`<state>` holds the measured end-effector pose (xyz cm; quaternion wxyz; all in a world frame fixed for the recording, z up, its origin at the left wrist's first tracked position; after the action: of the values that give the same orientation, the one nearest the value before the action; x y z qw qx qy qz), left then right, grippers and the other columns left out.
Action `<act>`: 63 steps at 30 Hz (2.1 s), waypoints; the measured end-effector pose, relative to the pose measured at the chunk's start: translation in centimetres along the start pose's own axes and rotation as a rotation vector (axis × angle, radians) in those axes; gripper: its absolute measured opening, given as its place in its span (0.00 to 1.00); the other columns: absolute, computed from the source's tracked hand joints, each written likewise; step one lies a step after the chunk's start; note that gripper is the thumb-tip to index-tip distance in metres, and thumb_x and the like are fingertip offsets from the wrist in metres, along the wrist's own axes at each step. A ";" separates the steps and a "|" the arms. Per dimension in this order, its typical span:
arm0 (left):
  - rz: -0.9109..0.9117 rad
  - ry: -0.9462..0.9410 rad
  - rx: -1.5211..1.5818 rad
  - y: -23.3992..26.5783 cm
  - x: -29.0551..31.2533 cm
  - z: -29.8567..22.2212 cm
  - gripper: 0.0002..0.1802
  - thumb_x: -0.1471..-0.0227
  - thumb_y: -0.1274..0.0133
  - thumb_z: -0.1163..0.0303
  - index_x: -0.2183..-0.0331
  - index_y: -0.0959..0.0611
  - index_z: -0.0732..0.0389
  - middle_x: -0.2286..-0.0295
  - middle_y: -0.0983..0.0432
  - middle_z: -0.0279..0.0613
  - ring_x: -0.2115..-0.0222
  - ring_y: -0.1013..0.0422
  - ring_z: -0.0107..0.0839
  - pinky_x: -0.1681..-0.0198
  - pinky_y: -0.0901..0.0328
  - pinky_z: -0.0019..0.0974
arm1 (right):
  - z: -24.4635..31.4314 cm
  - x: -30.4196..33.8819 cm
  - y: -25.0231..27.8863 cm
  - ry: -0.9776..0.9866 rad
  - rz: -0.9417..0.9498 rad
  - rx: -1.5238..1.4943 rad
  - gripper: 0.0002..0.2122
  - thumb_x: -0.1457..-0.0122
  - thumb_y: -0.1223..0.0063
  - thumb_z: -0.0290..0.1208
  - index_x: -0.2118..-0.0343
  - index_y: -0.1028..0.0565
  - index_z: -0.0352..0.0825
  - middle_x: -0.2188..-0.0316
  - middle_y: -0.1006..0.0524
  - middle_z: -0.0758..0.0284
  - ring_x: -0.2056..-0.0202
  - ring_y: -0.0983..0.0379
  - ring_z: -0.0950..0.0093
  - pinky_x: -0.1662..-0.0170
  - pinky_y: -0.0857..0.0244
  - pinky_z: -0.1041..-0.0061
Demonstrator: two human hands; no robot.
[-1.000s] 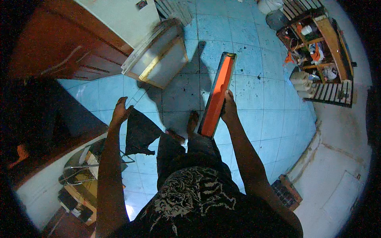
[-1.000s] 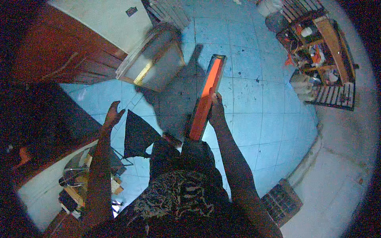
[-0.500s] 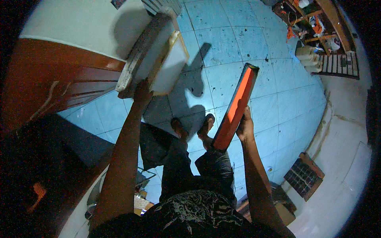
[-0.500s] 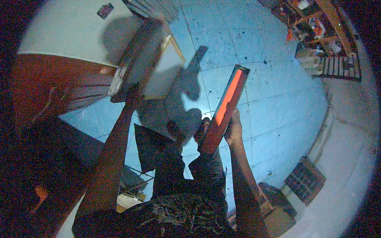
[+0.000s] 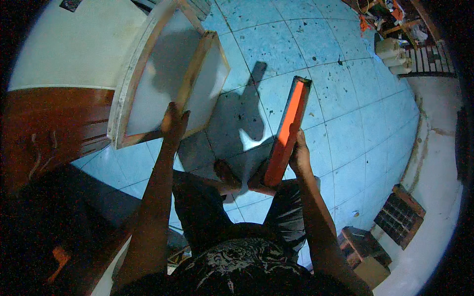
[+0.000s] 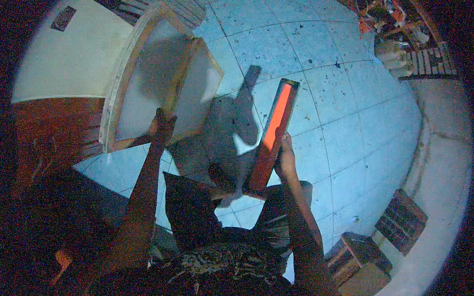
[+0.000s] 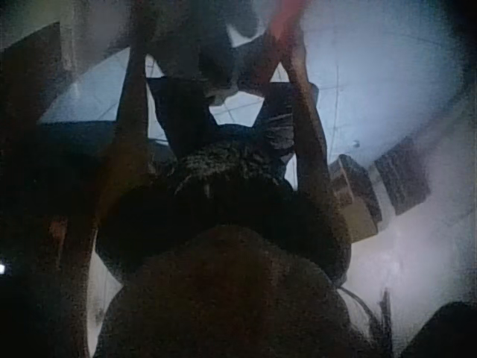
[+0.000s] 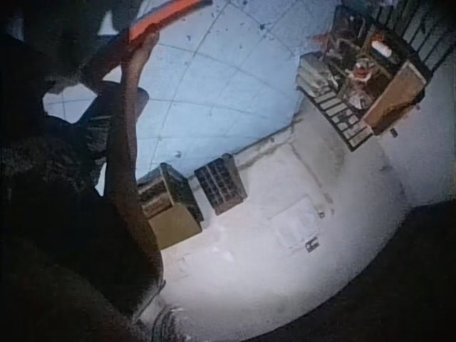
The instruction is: The person prepares a squeegee for screen printing by applying orange ink and then brings it to a screen printing frame on the floor.
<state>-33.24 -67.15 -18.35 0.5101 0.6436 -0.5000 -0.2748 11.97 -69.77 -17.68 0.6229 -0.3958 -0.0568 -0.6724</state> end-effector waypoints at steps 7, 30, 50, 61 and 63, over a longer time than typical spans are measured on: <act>0.071 -0.039 0.087 7.4 2.1 -7.2 0.27 0.51 0.44 0.60 0.55 0.30 0.69 0.64 0.26 0.61 0.63 0.29 0.55 0.59 0.35 0.49 | -3.6 -7.1 2.7 0.020 0.074 -0.038 0.17 0.37 0.57 0.45 0.49 0.36 0.42 0.57 0.30 0.71 0.54 0.32 0.73 0.51 0.36 0.69; 0.197 0.130 0.659 8.2 5.6 -14.6 0.09 0.44 0.48 0.68 0.64 0.28 0.62 0.78 0.37 0.30 0.77 0.43 0.21 0.75 0.42 0.30 | -16.0 -22.8 11.9 0.071 0.014 -0.031 0.15 0.36 0.58 0.38 0.48 0.37 0.41 0.65 0.28 0.69 0.67 0.30 0.76 0.64 0.33 0.73; 0.162 0.063 0.417 8.9 6.3 -17.4 0.08 0.44 0.49 0.68 0.64 0.26 0.61 0.78 0.35 0.29 0.79 0.41 0.19 0.76 0.43 0.28 | -20.1 -26.8 9.8 0.072 0.047 0.085 0.19 0.36 0.58 0.41 0.46 0.38 0.36 0.60 0.29 0.67 0.60 0.32 0.74 0.58 0.36 0.73; 0.125 -0.100 0.373 8.8 4.7 -16.3 0.09 0.44 0.49 0.67 0.65 0.26 0.63 0.77 0.34 0.30 0.75 0.40 0.20 0.71 0.42 0.28 | -18.8 -26.0 8.3 0.071 -0.092 0.032 0.15 0.38 0.55 0.37 0.50 0.33 0.37 0.71 0.28 0.71 0.69 0.33 0.79 0.64 0.38 0.77; 0.120 -0.104 0.380 8.9 4.5 -16.2 0.09 0.44 0.49 0.67 0.65 0.26 0.62 0.77 0.35 0.30 0.75 0.40 0.20 0.71 0.42 0.28 | -19.5 -26.8 8.8 0.068 -0.082 -0.015 0.16 0.38 0.54 0.36 0.49 0.34 0.37 0.70 0.28 0.71 0.68 0.33 0.79 0.63 0.38 0.77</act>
<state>-20.90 -64.93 -4.04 0.3686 0.6823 -0.6059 -0.1775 8.31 -61.52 -50.77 0.5934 -0.3749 -0.0467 -0.7107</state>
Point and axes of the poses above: each hand's wrist, its own x-axis away from the middle knuckle, its own y-axis out of the back of the hand, z = x × y, the point moved 7 cm from there along -x, towards the middle knuckle
